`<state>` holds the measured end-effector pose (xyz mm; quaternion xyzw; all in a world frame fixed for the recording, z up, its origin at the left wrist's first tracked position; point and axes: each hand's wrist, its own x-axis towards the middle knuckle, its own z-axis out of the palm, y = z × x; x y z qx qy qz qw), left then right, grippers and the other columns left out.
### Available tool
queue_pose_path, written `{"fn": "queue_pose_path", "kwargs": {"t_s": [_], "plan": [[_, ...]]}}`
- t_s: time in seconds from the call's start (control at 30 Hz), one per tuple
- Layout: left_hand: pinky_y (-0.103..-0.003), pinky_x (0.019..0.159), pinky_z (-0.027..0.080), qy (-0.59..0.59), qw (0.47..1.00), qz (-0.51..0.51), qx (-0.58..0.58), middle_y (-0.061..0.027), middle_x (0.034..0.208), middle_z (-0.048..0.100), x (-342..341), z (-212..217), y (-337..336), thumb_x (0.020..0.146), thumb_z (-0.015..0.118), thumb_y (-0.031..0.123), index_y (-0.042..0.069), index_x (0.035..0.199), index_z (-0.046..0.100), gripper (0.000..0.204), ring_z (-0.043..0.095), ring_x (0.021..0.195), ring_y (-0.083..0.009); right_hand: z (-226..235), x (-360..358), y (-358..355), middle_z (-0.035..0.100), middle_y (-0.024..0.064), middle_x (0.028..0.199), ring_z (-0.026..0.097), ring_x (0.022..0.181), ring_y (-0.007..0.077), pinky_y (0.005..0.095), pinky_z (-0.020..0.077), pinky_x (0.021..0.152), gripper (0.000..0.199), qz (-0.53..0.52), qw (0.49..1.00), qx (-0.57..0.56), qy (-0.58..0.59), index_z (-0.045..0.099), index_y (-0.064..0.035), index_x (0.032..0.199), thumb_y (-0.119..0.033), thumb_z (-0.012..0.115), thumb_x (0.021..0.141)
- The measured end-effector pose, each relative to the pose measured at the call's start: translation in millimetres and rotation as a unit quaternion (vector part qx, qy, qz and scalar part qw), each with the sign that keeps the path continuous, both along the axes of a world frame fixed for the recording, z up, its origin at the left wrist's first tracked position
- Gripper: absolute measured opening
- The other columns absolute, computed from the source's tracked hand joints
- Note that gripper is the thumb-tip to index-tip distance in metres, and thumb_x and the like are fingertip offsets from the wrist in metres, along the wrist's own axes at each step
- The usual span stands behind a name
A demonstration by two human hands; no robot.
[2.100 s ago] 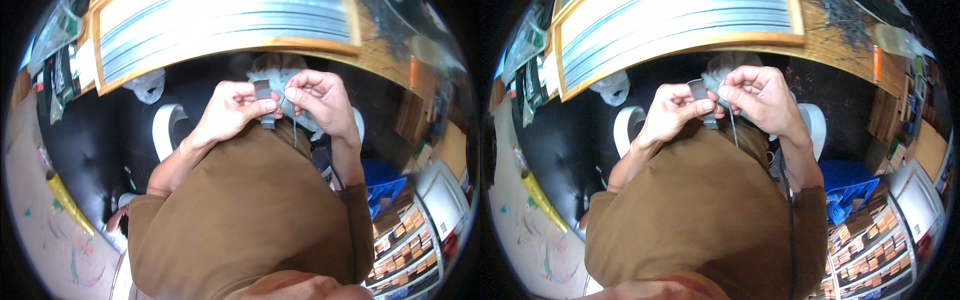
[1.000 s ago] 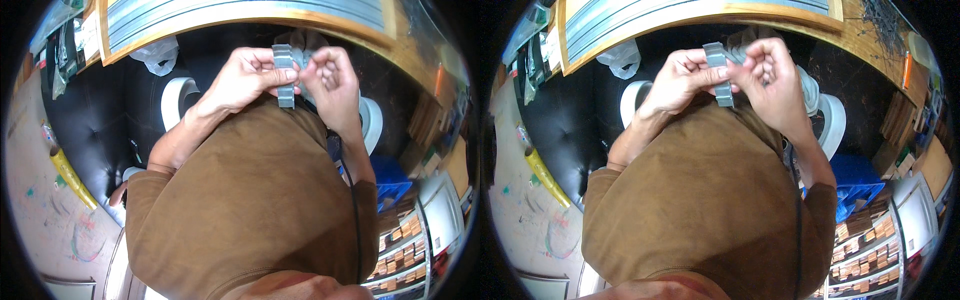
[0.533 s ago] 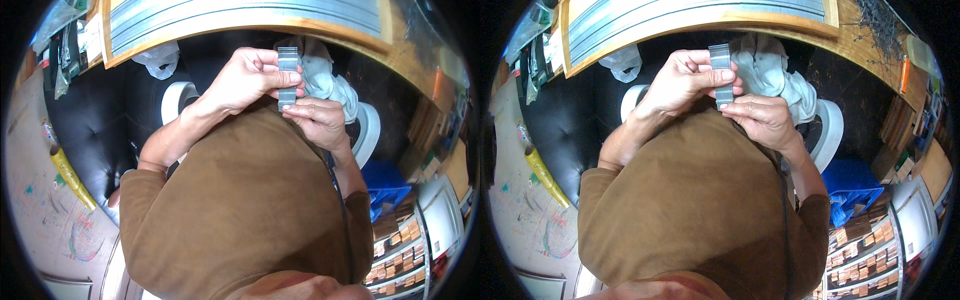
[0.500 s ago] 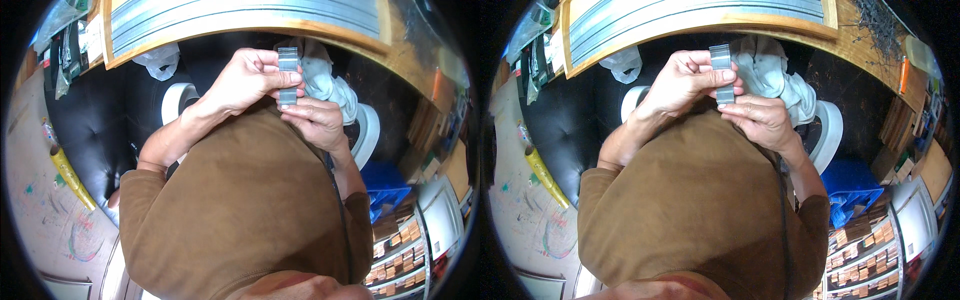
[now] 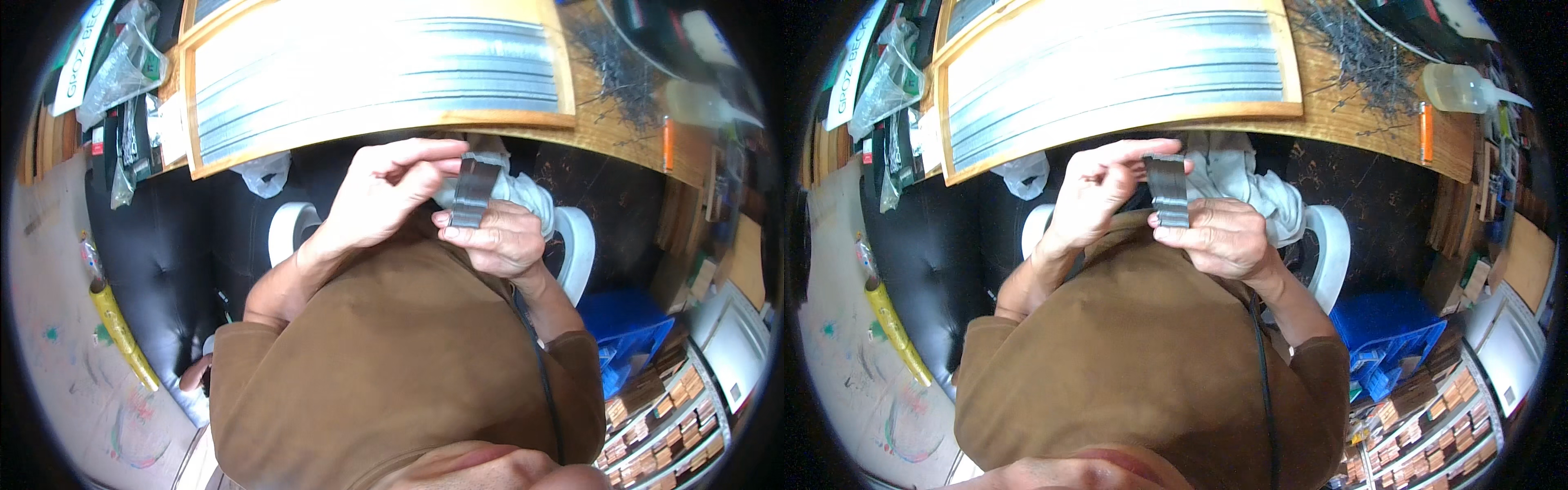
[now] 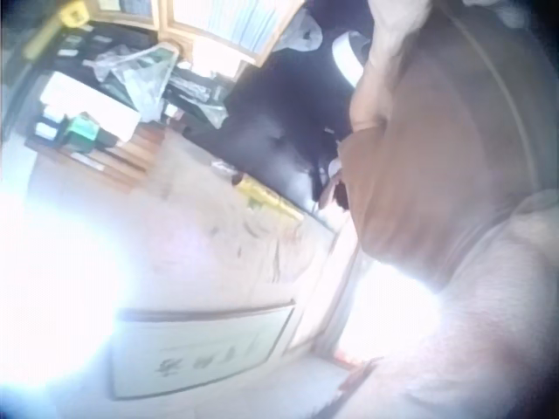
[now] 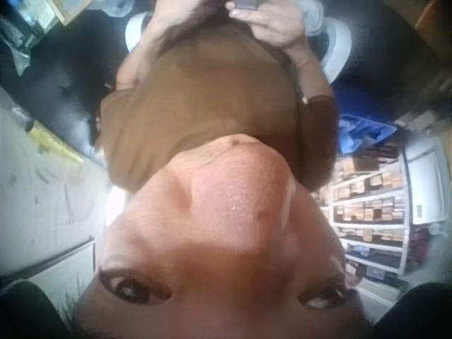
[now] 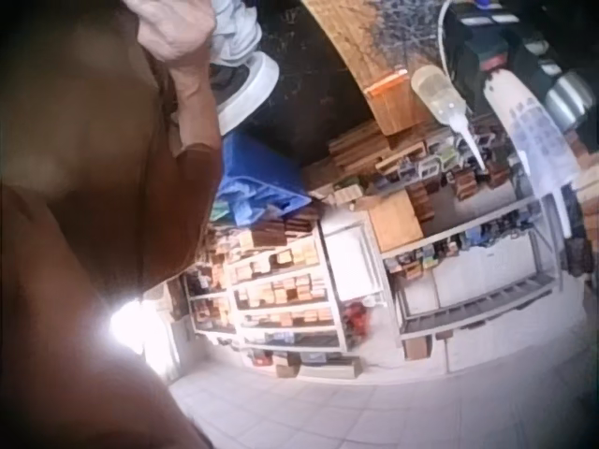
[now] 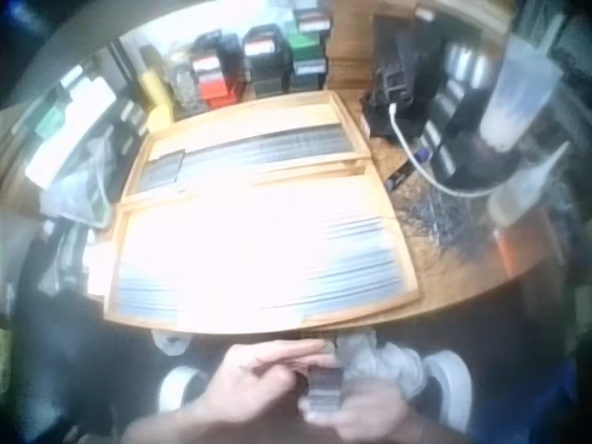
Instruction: The person picks up small gray metal strips from a wooden tray and aligns them by hand. They repeatedly inspect the edges and surfaces, then place the strips back into the tray. The person continues this process with multiple strips throughout the clip.
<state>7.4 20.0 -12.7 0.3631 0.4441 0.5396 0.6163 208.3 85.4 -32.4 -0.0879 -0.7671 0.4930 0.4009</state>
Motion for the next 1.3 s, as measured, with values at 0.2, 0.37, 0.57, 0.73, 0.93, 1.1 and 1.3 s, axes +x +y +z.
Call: {"fn": "queue_pose_path", "kwargs": {"t_s": [0.2,0.37,0.57,0.73,0.93,1.1,1.3], "plan": [[-0.033,0.096,0.053,0.015,0.994,0.061,-0.087,-0.0162,0.116,0.072,-5,-6,-6,0.105,0.058,0.034,-0.008,0.129,0.062,0.048,0.069,0.105,-0.0209,-14,-14,18,0.077,0.0143,0.088,0.076,0.081,0.0198,0.0278,0.0615,0.073,0.019,-0.022,0.985,-0.162,-0.049,0.078,0.0023,0.097,0.011,0.076,0.080],[-0.030,0.083,0.057,-0.092,0.988,0.086,-0.085,-0.0160,0.107,0.074,8,7,1,0.108,0.051,0.037,-0.007,0.120,0.065,0.047,0.071,0.098,-0.0180,-7,6,-11,0.077,0.0144,0.086,0.076,0.078,0.0205,0.0268,0.0602,0.071,0.023,0.019,0.981,-0.162,-0.101,0.078,0.0009,0.097,0.014,0.074,0.078],[-0.030,0.073,0.062,-0.071,0.980,0.050,-0.178,-0.0184,0.097,0.076,18,4,7,0.104,0.055,0.044,-0.003,0.110,0.071,0.050,0.077,0.085,-0.0235,-15,21,-35,0.077,0.0142,0.085,0.076,0.078,0.0202,0.0278,0.0603,0.071,0.020,0.001,0.968,-0.206,-0.142,0.078,0.0006,0.095,0.012,0.074,0.080],[-0.028,0.073,0.062,-0.037,0.990,0.023,-0.133,-0.0145,0.094,0.076,16,8,10,0.093,0.075,0.015,-0.002,0.105,0.073,0.021,0.076,0.084,-0.0199,-14,22,-43,0.077,0.0141,0.086,0.076,0.080,0.0203,0.0284,0.0609,0.073,0.015,-0.009,0.960,-0.250,-0.125,0.078,0.0013,0.094,0.011,0.074,0.082],[-0.028,0.078,0.060,-0.081,0.972,-0.017,-0.221,-0.0142,0.099,0.076,22,-6,5,0.093,0.072,0.004,-0.004,0.110,0.070,0.018,0.074,0.087,-0.0169,-22,17,-45,0.078,0.0140,0.090,0.077,0.082,0.0199,0.0280,0.0612,0.076,0.013,-0.049,0.947,-0.293,-0.122,0.078,0.0021,0.093,0.009,0.076,0.082],[-0.026,0.073,0.059,-0.091,0.968,-0.026,-0.230,-0.0114,0.090,0.075,14,-9,16,0.095,0.070,0.007,-0.003,0.104,0.071,0.014,0.073,0.082,-0.0158,-23,13,-41,0.076,0.0206,0.097,0.076,0.086,0.0249,0.0342,0.0630,0.081,0.013,-0.036,0.935,-0.333,-0.120,0.073,0.0087,0.097,0.015,0.070,0.086],[-0.020,0.062,0.049,-0.013,0.976,-0.083,-0.203,-0.0067,0.090,0.076,0,0,25,0.094,0.073,0.013,0.001,0.099,0.073,0.013,0.064,0.072,-0.0060,-11,-2,-36,0.077,0.0166,0.092,0.076,0.086,0.0216,0.0289,0.0600,0.081,0.011,-0.054,0.937,-0.313,-0.147,0.074,0.0066,0.093,0.011,0.075,0.083]]}}
